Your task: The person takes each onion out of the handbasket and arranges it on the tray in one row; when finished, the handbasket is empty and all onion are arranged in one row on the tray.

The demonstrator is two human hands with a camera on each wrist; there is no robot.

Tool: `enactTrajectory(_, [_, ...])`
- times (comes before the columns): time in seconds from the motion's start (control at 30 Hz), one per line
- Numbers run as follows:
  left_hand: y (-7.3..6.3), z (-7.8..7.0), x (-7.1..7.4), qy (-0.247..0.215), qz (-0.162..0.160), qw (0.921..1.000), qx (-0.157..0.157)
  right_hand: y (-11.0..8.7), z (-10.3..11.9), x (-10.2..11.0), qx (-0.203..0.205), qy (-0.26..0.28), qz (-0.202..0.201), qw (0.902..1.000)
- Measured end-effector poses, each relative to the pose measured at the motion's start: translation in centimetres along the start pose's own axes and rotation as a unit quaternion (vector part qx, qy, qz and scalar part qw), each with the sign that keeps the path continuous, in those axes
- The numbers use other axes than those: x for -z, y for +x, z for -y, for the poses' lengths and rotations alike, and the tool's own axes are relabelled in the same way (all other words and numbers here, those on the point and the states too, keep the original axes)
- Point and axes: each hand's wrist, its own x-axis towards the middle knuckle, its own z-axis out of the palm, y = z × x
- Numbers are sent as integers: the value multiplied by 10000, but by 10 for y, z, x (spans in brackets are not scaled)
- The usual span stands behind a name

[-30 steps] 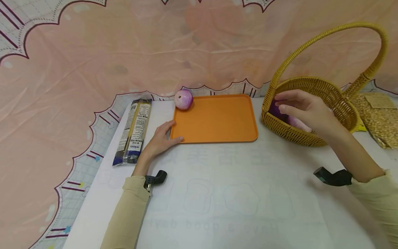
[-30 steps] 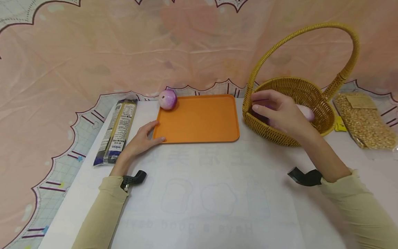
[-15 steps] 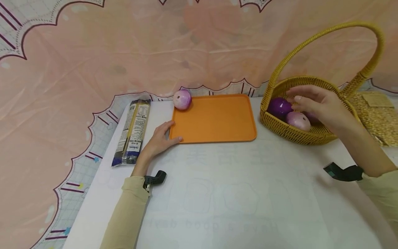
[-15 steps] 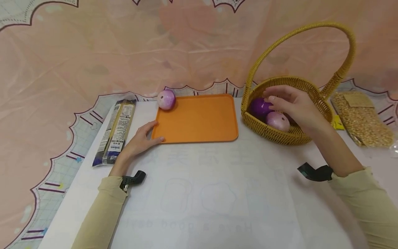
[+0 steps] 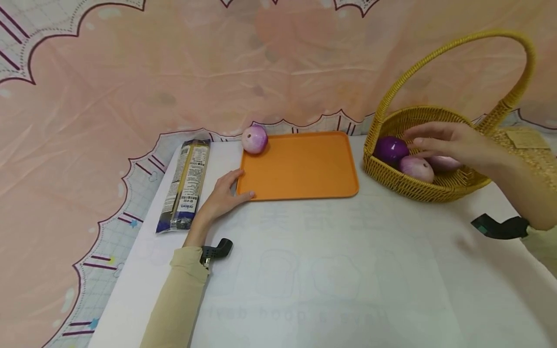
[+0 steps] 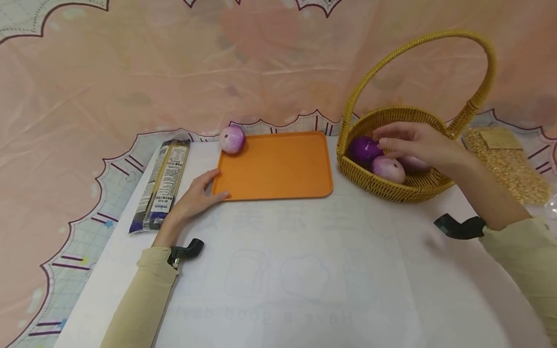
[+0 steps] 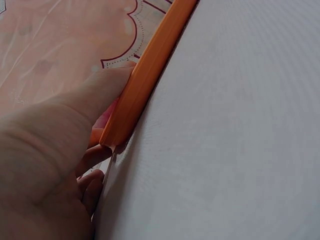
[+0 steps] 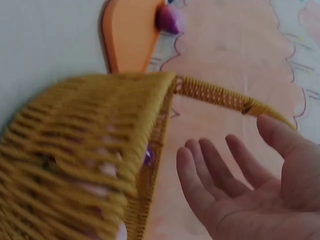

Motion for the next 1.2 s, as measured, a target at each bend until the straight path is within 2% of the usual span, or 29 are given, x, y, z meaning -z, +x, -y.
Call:
enactTrajectory(0.13, [0, -1, 1, -28, -37, 10000, -37, 7, -1, 21, -204, -464, 419, 9978])
enactTrajectory(0.27, [0, -1, 1, -34, -43, 10000, -54, 20, 1, 40, -178, -1183, 848, 9892])
enactTrajectory(0.33, [0, 0, 0, -22, -34, 10000, -48, 28, 3, 46, -146, -1360, 1000, 9855])
enactTrajectory(0.63, [-1, -1, -1, -27, -35, 10000, -20, 55, 4, 44, 22, -1884, 1187, 9749])
enactTrajectory(0.9, [-1, -2, -1, -57, -23, 10000, -24, 77, -5, 44, 472, -1762, 1150, 9765])
enactTrajectory(1.07, [-1, -2, -1, -54, -25, 10000, -29, 88, -16, 42, 256, -1411, 1408, 9796])
enactTrajectory(1.2, [-1, -2, -1, -39, -38, 10000, -50, 95, -19, 40, -47, -884, 1560, 9838])
